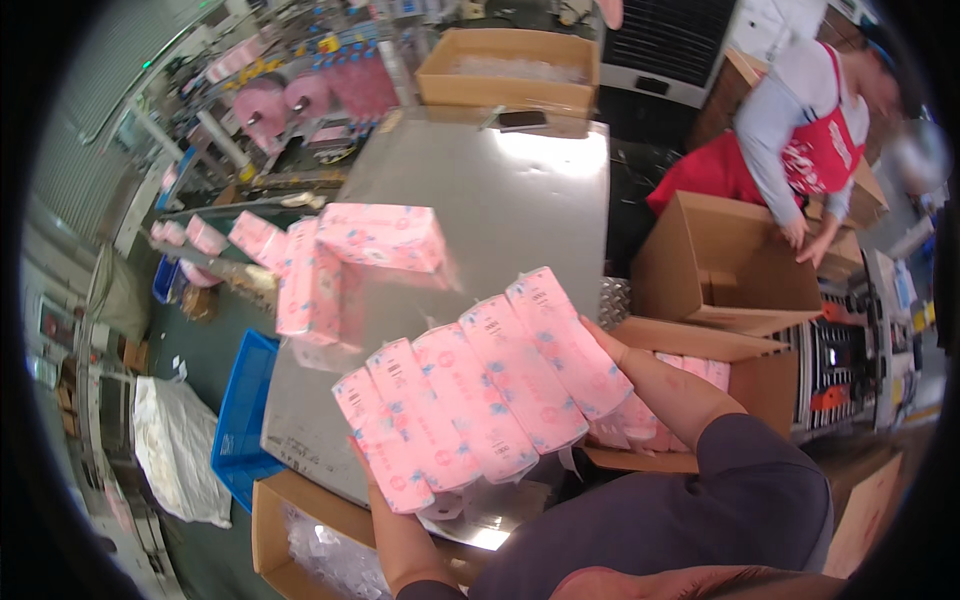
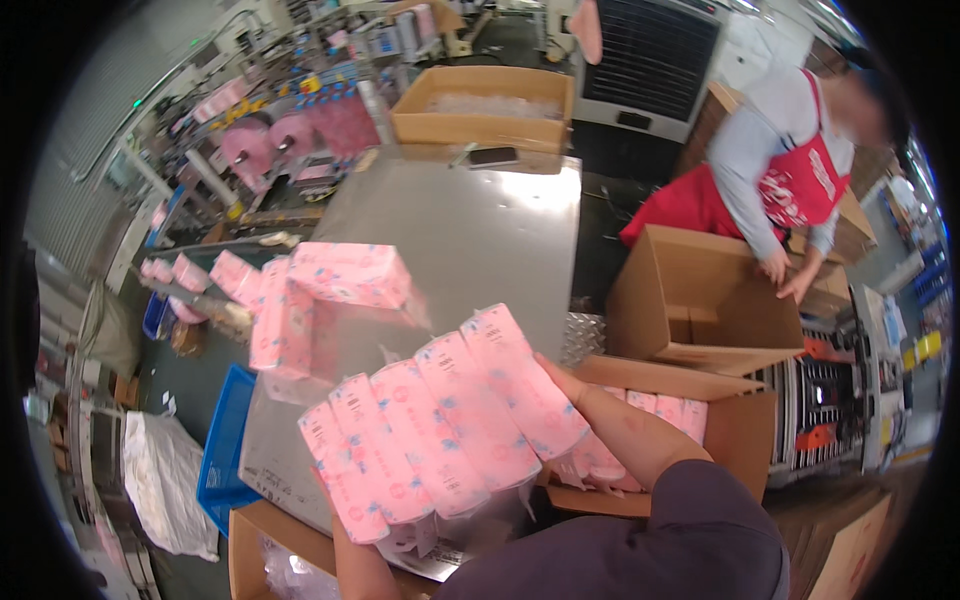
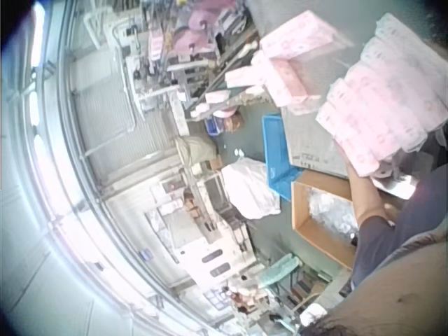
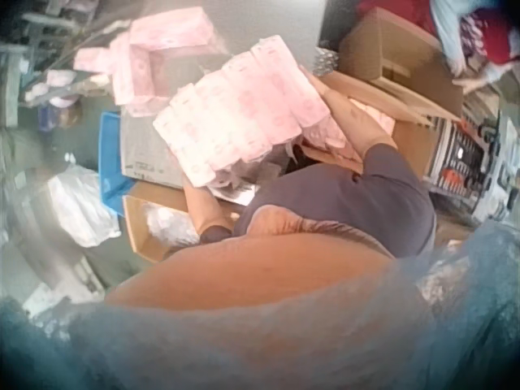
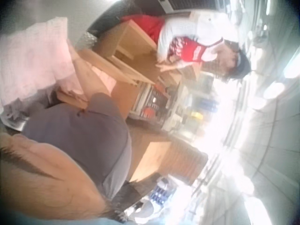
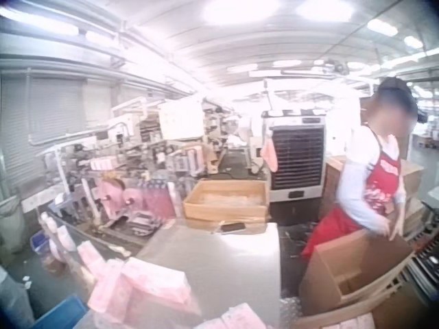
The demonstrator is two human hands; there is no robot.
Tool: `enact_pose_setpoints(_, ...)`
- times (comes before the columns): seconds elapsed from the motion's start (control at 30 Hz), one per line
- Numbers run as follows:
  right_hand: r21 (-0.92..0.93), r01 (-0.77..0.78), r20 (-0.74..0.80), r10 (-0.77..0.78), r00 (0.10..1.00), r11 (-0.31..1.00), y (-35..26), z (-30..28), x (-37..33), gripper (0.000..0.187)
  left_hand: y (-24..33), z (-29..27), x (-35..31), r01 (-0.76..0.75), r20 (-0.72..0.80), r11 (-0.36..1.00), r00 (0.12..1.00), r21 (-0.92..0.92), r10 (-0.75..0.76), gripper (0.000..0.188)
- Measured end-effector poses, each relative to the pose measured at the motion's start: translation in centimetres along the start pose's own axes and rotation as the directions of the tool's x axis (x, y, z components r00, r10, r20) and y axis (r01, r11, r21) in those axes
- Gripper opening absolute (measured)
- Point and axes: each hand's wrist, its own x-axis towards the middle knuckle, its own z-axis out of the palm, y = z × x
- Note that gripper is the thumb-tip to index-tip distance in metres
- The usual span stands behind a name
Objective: The person places stacks of pink sanitary product packages into cardboard boxes and pushes the filled boxes onto a conveyor belt.
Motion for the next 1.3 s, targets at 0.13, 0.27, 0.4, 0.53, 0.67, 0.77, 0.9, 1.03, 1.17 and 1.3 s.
enact_pose_setpoints(0.13,0.166,0.103,-0.013,-0.103,0.995,0.981,-1.7,0.4,-9.9,0.066,-1.9,3.6,-0.4,0.069,0.094,0.995,0.993,0.068,-0.076,0.057)
enact_pose_setpoints(0.27,0.188,0.362,0.087,-0.383,0.92,0.913,-6.1,-5.2,-22.0,0.08,-3.8,11.1,-0.6,0.239,0.284,0.948,0.913,0.208,-0.292,0.056)
enact_pose_setpoints(0.4,0.176,0.402,-0.192,-0.369,0.909,0.899,-11.4,-2.0,-41.5,0.071,-11.3,19.7,-0.5,0.527,0.405,0.772,0.658,0.354,-0.635,0.054)
enact_pose_setpoints(0.53,-0.006,0.184,-0.333,-0.176,0.927,0.983,-7.5,-11.9,-47.6,0.06,-21.6,26.2,-0.5,0.742,0.399,0.503,0.34,0.443,-0.852,0.053)
enact_pose_setpoints(0.67,-0.01,-0.011,-0.383,0.006,0.924,1.0,0.5,-26.7,-41.8,0.049,-25.8,29.0,2.6,0.331,0.087,0.284,0.503,0.9,-0.86,0.054)
enact_pose_setpoints(0.77,-0.288,0.006,-0.551,-0.171,0.817,0.958,4.7,-30.0,-35.3,0.044,-27.5,28.6,3.1,-0.082,0.006,-0.065,0.667,0.995,-0.745,0.07)
enact_pose_setpoints(0.9,-0.72,-0.514,-0.691,-0.42,0.588,0.466,6.0,-31.9,-34.0,0.063,-31.8,26.3,0.5,-0.345,0.119,-0.216,0.733,0.913,-0.67,0.103)
enact_pose_setpoints(1.03,-0.738,-0.639,-0.668,-0.372,0.644,0.218,3.7,-29.2,-40.9,0.075,-37.2,31.3,-7.1,-0.617,0.243,-0.505,0.746,0.604,-0.62,0.099)
enact_pose_setpoints(1.17,-0.805,-0.518,-0.289,-0.572,0.768,-0.289,9.8,-32.0,-42.5,0.077,-41.6,30.6,-7.0,-0.875,0.411,-0.478,0.409,-0.077,-0.815,0.088)
enact_pose_setpoints(1.3,-0.907,-0.386,-0.245,-0.532,0.81,-0.169,13.0,-31.5,-40.6,0.081,-43.8,24.9,-3.7,-0.947,0.455,-0.278,0.178,-0.163,-0.873,0.075)
